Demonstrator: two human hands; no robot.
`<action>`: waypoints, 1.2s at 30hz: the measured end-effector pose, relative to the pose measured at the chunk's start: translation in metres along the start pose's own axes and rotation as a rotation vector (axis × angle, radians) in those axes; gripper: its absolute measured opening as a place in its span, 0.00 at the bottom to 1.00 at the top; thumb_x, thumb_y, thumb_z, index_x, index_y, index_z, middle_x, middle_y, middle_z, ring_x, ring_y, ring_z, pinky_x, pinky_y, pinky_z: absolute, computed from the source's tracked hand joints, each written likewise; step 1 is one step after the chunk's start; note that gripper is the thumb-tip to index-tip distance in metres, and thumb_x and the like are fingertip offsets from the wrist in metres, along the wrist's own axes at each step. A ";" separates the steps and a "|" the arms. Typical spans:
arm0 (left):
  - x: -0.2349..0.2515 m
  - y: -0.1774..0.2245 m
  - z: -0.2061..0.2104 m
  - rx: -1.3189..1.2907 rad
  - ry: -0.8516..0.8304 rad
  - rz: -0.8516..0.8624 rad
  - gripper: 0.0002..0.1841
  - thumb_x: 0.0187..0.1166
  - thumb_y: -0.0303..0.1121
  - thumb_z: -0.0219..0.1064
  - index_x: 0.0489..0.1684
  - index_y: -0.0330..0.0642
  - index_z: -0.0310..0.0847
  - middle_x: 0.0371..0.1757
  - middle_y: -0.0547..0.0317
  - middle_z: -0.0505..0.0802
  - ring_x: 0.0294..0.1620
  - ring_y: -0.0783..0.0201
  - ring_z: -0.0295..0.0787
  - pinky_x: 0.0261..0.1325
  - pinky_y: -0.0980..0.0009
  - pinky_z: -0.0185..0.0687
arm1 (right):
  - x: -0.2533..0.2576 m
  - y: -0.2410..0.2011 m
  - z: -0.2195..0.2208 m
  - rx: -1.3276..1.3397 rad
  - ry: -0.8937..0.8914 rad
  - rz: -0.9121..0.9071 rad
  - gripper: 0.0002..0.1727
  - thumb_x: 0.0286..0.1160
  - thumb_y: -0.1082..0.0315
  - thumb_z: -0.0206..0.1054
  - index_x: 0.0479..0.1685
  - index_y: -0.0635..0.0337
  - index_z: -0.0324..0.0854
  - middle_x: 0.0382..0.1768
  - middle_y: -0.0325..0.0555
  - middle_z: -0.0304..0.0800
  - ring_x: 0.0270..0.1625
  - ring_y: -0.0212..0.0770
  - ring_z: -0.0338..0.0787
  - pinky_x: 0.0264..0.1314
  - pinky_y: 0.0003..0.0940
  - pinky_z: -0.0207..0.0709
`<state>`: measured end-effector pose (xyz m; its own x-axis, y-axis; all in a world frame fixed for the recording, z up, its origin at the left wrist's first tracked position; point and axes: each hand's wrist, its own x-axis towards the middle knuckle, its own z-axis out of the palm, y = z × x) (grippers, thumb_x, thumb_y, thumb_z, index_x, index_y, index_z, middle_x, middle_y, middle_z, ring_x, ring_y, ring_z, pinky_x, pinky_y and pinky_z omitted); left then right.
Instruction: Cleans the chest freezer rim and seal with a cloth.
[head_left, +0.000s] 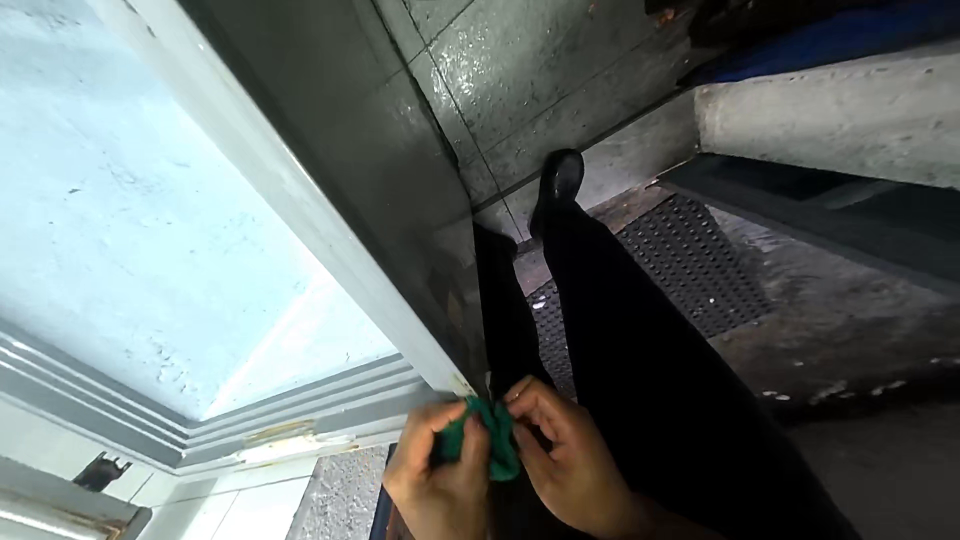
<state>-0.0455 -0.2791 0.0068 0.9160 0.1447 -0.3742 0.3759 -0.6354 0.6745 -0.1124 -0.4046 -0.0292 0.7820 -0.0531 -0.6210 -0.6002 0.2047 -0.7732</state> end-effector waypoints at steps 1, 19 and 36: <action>0.004 0.000 0.002 -0.007 -0.002 0.008 0.05 0.61 0.29 0.77 0.29 0.37 0.91 0.32 0.60 0.95 0.33 0.72 0.93 0.36 0.76 0.93 | 0.002 0.002 -0.001 0.001 0.002 0.000 0.05 0.76 0.74 0.63 0.45 0.63 0.80 0.45 0.44 0.88 0.43 0.27 0.89 0.46 0.22 0.88; -0.012 -0.005 0.004 0.025 0.026 -0.028 0.05 0.61 0.30 0.77 0.28 0.38 0.92 0.33 0.61 0.96 0.36 0.71 0.93 0.40 0.75 0.92 | 0.017 0.000 0.006 -0.006 0.081 -0.065 0.05 0.79 0.72 0.65 0.48 0.60 0.83 0.46 0.41 0.89 0.49 0.29 0.91 0.54 0.26 0.90; 0.018 0.005 0.032 -0.072 0.367 0.051 0.03 0.69 0.27 0.68 0.36 0.39 0.81 0.34 0.68 0.89 0.38 0.78 0.88 0.43 0.82 0.87 | 0.045 -0.016 0.018 -0.009 0.220 -0.194 0.05 0.86 0.63 0.59 0.52 0.48 0.77 0.48 0.33 0.83 0.52 0.24 0.86 0.54 0.21 0.85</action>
<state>-0.0312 -0.3038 -0.0168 0.9180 0.3851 -0.0948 0.3257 -0.5955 0.7344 -0.0648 -0.3928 -0.0421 0.8276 -0.3019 -0.4732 -0.4448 0.1615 -0.8810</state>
